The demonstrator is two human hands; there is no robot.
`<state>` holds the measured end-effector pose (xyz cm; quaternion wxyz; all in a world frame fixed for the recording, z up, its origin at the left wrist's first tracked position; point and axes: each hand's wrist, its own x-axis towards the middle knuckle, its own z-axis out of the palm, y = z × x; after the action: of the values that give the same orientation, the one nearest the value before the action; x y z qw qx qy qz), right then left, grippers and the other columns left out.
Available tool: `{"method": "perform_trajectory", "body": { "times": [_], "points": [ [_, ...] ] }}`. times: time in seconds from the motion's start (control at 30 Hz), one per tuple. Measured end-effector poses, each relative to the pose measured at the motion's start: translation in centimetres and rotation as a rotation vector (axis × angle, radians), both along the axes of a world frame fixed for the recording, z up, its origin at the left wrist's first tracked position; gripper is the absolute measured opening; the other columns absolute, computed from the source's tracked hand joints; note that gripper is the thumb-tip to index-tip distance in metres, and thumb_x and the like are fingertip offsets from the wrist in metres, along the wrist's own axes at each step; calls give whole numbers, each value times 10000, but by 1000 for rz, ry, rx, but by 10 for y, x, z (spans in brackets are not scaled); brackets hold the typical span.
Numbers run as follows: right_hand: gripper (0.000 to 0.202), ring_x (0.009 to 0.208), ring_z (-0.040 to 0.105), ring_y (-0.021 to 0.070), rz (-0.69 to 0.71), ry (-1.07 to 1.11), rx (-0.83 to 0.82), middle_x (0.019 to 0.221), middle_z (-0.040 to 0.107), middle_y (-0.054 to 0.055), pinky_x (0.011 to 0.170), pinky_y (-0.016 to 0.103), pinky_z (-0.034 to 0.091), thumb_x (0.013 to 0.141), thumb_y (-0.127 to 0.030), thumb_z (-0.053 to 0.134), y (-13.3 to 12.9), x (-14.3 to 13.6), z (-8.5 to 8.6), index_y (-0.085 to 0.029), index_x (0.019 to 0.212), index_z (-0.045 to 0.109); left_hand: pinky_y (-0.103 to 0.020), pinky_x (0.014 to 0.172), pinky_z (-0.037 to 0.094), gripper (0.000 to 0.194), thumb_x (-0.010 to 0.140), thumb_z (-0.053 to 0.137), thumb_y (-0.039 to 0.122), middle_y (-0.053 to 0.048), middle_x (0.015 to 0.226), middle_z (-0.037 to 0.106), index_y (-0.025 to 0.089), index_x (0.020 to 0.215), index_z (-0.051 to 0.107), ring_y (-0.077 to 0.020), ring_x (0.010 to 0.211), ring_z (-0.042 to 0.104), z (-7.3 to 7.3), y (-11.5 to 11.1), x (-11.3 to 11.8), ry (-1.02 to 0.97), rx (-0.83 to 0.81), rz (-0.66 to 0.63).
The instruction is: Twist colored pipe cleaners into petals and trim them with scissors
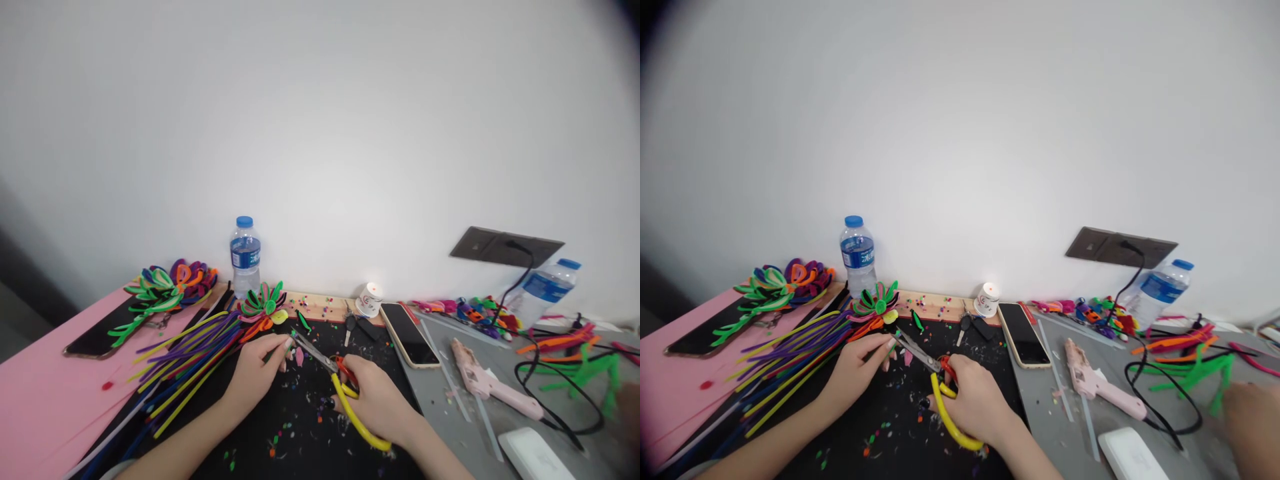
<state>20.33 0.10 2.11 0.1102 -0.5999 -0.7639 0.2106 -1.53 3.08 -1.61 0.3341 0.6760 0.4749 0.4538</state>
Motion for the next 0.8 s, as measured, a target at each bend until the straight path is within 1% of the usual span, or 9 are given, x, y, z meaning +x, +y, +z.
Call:
{"method": "perform_trajectory", "body": {
  "times": [0.07, 0.17, 0.23, 0.33, 0.43, 0.5, 0.7, 0.8],
  "points": [
    [290, 563, 405, 101, -4, -12, -2, 666, 522, -47, 496, 201, 226, 590, -358, 674, -1, -1, 0, -196, 668, 446, -215, 556, 360, 292, 839, 422, 249, 26, 530, 482, 155, 588, 537, -110, 523, 487, 1, -3, 0, 108, 81, 8],
    [291, 552, 399, 96, 8, -19, 7, 652, 520, -47, 487, 202, 217, 593, -371, 675, -2, 0, -2, -192, 651, 453, -207, 546, 356, 319, 846, 398, 226, 19, 541, 484, 158, 553, 504, -108, 530, 488, 2, -5, 1, 200, 151, -1],
    [289, 546, 394, 94, 14, -19, 25, 640, 517, -48, 483, 203, 212, 600, -371, 672, -2, 0, -4, -191, 641, 451, -207, 558, 362, 318, 855, 384, 218, 16, 551, 489, 160, 574, 523, -108, 537, 487, 1, -6, 2, 238, 188, -15],
    [286, 528, 377, 87, 7, -13, 39, 618, 511, -50, 477, 203, 210, 611, -358, 663, -2, 0, -7, -187, 619, 434, -212, 573, 368, 286, 863, 377, 213, 10, 579, 502, 163, 659, 572, -112, 552, 488, -1, -6, 1, 277, 227, -34],
    [250, 512, 371, 81, 7, 17, 18, 600, 509, -49, 470, 199, 215, 658, -333, 620, -2, 1, -9, -184, 612, 425, -214, 583, 376, 252, 863, 385, 214, 6, 602, 508, 162, 729, 592, -114, 564, 493, -3, -6, 1, 286, 242, -43],
    [238, 511, 371, 81, 8, 25, 15, 594, 510, -48, 470, 198, 219, 674, -328, 602, -2, 1, -9, -183, 611, 425, -214, 591, 381, 246, 862, 393, 215, 3, 606, 509, 157, 732, 594, -116, 569, 500, -3, -5, 1, 283, 245, -34],
    [241, 512, 378, 87, -8, -18, 22, 613, 527, -38, 476, 198, 226, 668, -357, 599, -1, 2, -9, -187, 629, 433, -224, 599, 395, 225, 854, 399, 208, -5, 610, 527, 151, 771, 600, -123, 569, 514, -3, -4, 0, 240, 241, 56],
    [240, 530, 401, 95, 8, -35, 0, 637, 540, -32, 482, 197, 227, 657, -364, 608, -1, 1, -6, -189, 645, 444, -227, 598, 399, 224, 851, 405, 218, -6, 609, 533, 156, 746, 592, -128, 573, 520, -5, -2, -2, 228, 214, 83]
  ]
}}
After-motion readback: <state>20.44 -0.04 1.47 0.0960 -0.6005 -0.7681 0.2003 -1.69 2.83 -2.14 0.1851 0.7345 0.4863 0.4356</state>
